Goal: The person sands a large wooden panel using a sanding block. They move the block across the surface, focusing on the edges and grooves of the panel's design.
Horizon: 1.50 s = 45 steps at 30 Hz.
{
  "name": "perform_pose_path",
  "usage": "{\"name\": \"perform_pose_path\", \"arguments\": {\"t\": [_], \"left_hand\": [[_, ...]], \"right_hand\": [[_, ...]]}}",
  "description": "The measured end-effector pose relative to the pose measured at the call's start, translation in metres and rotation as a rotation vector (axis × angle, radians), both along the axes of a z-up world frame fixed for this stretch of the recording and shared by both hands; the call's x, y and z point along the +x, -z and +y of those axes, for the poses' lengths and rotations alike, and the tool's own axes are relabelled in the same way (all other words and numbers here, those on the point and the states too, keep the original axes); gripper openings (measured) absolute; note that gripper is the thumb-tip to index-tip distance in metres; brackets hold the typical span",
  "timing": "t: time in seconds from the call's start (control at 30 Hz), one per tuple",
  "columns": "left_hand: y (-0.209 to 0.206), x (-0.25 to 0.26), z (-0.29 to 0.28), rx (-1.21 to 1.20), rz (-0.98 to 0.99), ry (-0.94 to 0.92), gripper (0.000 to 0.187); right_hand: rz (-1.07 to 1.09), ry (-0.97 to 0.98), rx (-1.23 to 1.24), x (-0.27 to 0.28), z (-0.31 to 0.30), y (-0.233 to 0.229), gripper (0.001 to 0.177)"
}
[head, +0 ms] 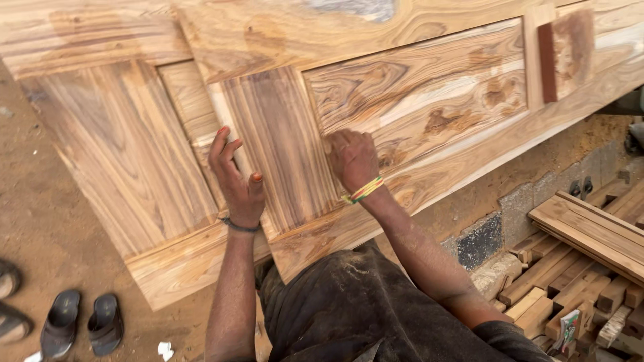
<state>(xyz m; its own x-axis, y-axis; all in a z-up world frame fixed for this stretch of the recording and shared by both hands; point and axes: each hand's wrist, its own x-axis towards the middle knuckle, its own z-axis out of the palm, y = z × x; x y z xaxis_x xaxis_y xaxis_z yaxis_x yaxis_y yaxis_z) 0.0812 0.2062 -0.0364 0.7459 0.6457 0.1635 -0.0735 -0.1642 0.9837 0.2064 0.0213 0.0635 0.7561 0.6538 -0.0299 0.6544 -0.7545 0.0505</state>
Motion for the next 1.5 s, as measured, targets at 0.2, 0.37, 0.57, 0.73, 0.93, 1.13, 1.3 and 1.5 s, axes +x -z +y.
{"name": "perform_pose_path", "arguments": {"t": [0.2, 0.37, 0.57, 0.73, 0.93, 1.13, 1.3, 1.5], "left_hand": [[0.001, 0.001, -0.002, 0.01, -0.022, -0.008, 0.088], [0.005, 0.001, -0.004, 0.051, -0.011, -0.026, 0.086], [0.002, 0.0, -0.005, 0.138, 0.032, -0.037, 0.086], [-0.005, 0.0, -0.006, 0.159, 0.061, -0.048, 0.086], [-0.01, 0.001, -0.009, 0.194, 0.079, -0.05, 0.087], [-0.009, 0.002, -0.011, 0.275, 0.137, -0.058, 0.085], [-0.017, 0.003, -0.014, 0.294, 0.164, -0.055, 0.086], [-0.02, 0.007, -0.016, 0.314, 0.175, -0.069, 0.087]], "right_hand": [[0.314, -0.009, -0.055, 0.006, -0.042, -0.022, 0.014], [0.033, -0.081, 0.015, 0.062, -0.105, -0.031, 0.023], [-0.149, -0.185, 0.185, 0.084, -0.122, -0.015, 0.019], [-0.14, -0.169, 0.087, 0.066, -0.141, -0.011, 0.028], [-0.19, -0.168, 0.17, 0.106, -0.152, -0.008, 0.013], [-0.268, -0.21, 0.077, 0.093, -0.166, -0.018, 0.013], [-0.307, -0.141, 0.153, 0.103, -0.171, 0.001, 0.022], [-0.26, -0.117, 0.096, 0.131, -0.199, -0.006, 0.013]]}}
